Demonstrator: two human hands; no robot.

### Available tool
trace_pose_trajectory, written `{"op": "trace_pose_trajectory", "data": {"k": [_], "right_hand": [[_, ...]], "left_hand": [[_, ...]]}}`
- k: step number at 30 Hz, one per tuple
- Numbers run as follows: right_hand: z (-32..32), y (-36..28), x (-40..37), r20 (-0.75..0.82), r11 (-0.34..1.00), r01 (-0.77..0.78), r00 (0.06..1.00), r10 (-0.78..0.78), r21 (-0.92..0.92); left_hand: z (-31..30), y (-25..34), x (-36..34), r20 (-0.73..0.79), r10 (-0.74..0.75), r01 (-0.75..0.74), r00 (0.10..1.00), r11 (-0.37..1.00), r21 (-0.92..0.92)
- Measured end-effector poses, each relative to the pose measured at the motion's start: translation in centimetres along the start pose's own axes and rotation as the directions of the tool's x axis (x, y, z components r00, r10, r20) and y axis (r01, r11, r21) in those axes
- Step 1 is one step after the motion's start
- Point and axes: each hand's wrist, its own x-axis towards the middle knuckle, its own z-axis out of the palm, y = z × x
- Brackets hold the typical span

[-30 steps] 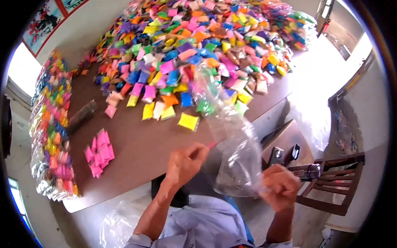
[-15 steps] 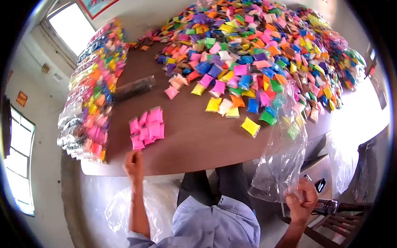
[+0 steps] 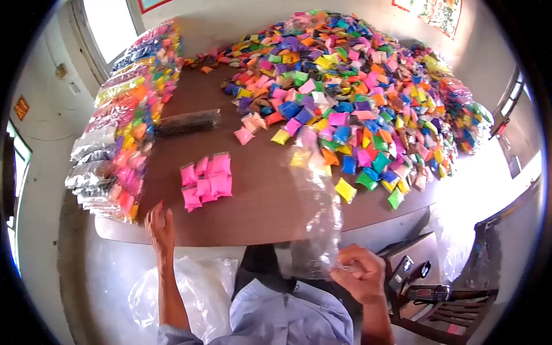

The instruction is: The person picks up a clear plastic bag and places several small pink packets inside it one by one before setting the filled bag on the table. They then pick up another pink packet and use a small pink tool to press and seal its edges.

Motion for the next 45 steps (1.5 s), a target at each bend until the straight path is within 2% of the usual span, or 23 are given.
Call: {"op": "trace_pose_trajectory", "data": {"k": [1,2,3,4,5,7,8,10,11,12,14,15,16,18,24,26,28,31,35,38,40,44,45], "right_hand": [[0.6,0.3,0.1,-0.006,1.0,-0.003,1.0,0.002,-0.023],[1.3,0.8,0.4,0.002,0.999,-0.018,1.0,0.018,0.045],[2.1,1.2,0.6,0.013,0.993,-0.034,0.999,0.032,0.115],[3.0,1.6,1.0,0.015,0.994,-0.035,0.999,0.033,0.101],[3.9,1.8,1.4,0.0,0.985,-0.121,0.993,0.122,0.125],[4.1,2.3,1.4,0.015,0.956,-0.237,0.971,0.238,0.171],[3.8,2.7,1.3,0.008,0.957,-0.24,0.97,0.242,0.166],[2.8,3.4,1.2,0.034,0.981,-0.168,0.986,0.166,0.094],[2.4,3.7,1.0,-0.003,0.97,-0.215,0.976,0.217,0.112],[2.1,4.2,0.8,-0.015,0.969,-0.218,0.975,0.221,0.115],[1.6,5.8,0.3,-0.091,0.908,-0.151,0.975,0.201,0.391],[1.6,6.6,0.1,-0.19,0.907,-0.218,0.935,0.3,0.361],[1.4,7.2,-0.1,-0.202,0.904,-0.217,0.931,0.305,0.367],[0.9,8.4,-0.4,-0.305,0.873,-0.357,0.835,0.457,0.331],[2.6,9.6,-0.3,-0.278,0.777,-0.585,0.726,0.629,0.233],[3.1,9.7,0.1,-0.142,0.696,-0.679,0.684,0.715,0.233],[3.1,9.8,0.0,-0.116,0.688,-0.668,0.688,0.716,0.284],[2.7,9.4,0.2,-0.115,0.696,-0.678,0.692,0.713,0.236],[2.1,9.0,0.4,-0.161,0.727,-0.657,0.71,0.686,0.2],[1.9,9.5,0.3,-0.179,0.757,-0.613,0.738,0.651,0.227],[2.1,9.8,0.2,-0.22,0.767,-0.6,0.735,0.641,0.228],[2.0,10.0,0.2,-0.231,0.771,-0.603,0.735,0.637,0.207],[1.9,10.0,0.2,-0.233,0.774,-0.606,0.738,0.633,0.184]], "left_hand": [[0.4,0.6,-1.5,0.16,-0.146,0.175,0.976,0.967,-0.184],[0.2,2.9,-3.2,0.348,-0.287,0.433,0.892,0.763,-0.48],[-0.3,6.3,-4.9,0.556,-0.328,0.645,0.764,0.414,-0.642],[-0.4,9.7,-6.2,0.699,-0.236,0.738,0.675,0.223,-0.637],[-1.1,13.4,-6.6,0.787,-0.129,0.797,0.604,0.134,-0.589],[1.3,18.1,-10.3,0.963,0.109,0.943,0.246,-0.256,-0.212],[1.4,19.3,-10.8,0.964,0.116,0.944,0.24,-0.257,-0.205],[1.4,20.9,-11.3,0.948,0.132,0.956,0.29,-0.069,-0.283],[1.4,20.9,-11.3,0.941,0.12,0.944,0.316,-0.14,-0.299],[1.3,20.9,-11.2,0.943,0.128,0.948,0.306,-0.134,-0.29],[1.1,21.0,-10.9,0.889,0.004,0.889,0.458,-0.005,-0.458],[0.9,21.2,-10.8,0.869,-0.054,0.871,0.492,0.053,-0.489],[0.9,21.0,-10.9,0.874,-0.046,0.874,0.484,0.062,-0.481],[0.9,20.3,-11.2,0.813,-0.121,0.82,0.57,0.15,-0.553],[0.9,19.6,-12.4,0.82,-0.166,0.834,0.548,0.179,-0.522],[1.4,19.5,-12.6,0.816,-0.188,0.836,0.546,0.18,-0.518],[1.6,19.0,-13.4,0.786,-0.197,0.806,0.585,0.246,-0.538],[1.9,18.7,-13.8,0.769,-0.178,0.773,0.613,0.335,-0.539],[1.6,18.9,-13.5,0.772,-0.242,0.803,0.588,0.293,-0.52],[1.4,18.3,-13.9,0.776,-0.235,0.789,0.586,0.381,-0.481],[1.5,18.0,-14.4,0.761,-0.205,0.712,0.616,0.557,-0.427],[0.7,18.5,-13.1,0.754,-0.228,0.672,0.616,0.652,-0.352],[1.0,18.1,-13.0,0.637,-0.148,0.495,0.756,0.767,-0.409]]}}
